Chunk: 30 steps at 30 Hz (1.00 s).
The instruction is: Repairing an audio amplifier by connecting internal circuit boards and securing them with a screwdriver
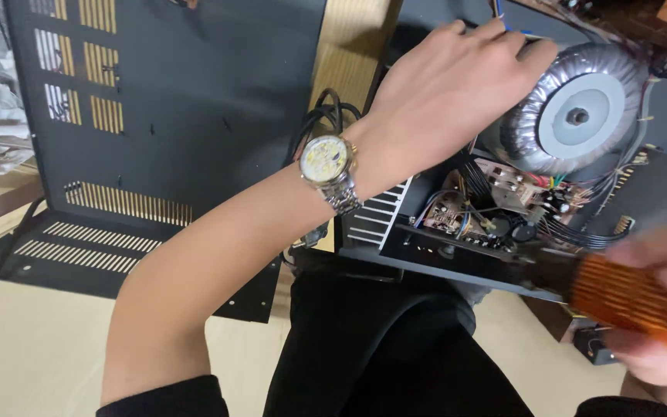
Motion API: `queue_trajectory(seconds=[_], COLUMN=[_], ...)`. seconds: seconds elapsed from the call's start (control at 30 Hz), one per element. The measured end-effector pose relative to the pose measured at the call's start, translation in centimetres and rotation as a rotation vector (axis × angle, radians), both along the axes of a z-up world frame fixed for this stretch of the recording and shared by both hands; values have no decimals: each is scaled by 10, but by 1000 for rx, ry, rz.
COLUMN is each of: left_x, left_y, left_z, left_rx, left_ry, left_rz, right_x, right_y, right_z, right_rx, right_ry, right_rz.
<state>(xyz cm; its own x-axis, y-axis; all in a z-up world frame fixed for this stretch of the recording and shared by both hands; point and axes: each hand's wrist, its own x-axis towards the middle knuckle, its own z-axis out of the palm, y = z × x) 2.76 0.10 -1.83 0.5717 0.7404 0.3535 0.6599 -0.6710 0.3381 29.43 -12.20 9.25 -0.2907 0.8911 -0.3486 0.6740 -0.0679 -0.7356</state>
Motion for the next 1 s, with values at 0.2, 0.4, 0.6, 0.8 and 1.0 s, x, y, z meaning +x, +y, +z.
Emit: queue_trajectory(seconds=[0.2, 0.4, 0.6, 0.8, 1.0], left_x=[3, 0, 0, -2, -4], left_y=[-1, 0, 0, 1, 4], left_z=[3, 9, 7, 9, 7], left_rx=[-48, -113, -79, -75, -25], left_ry=[58, 77, 83, 77, -11], left_rz=[45, 1, 2, 3, -8], right_x=[-60, -102, -109, -99, -58], right_y=[46, 65, 58, 47, 11], right_z=[15, 17, 13, 22, 39], right_rx=[254, 264, 341, 373, 345], right_ry=[77, 177, 222, 195, 67], right_rz=[425, 508, 483, 468, 279])
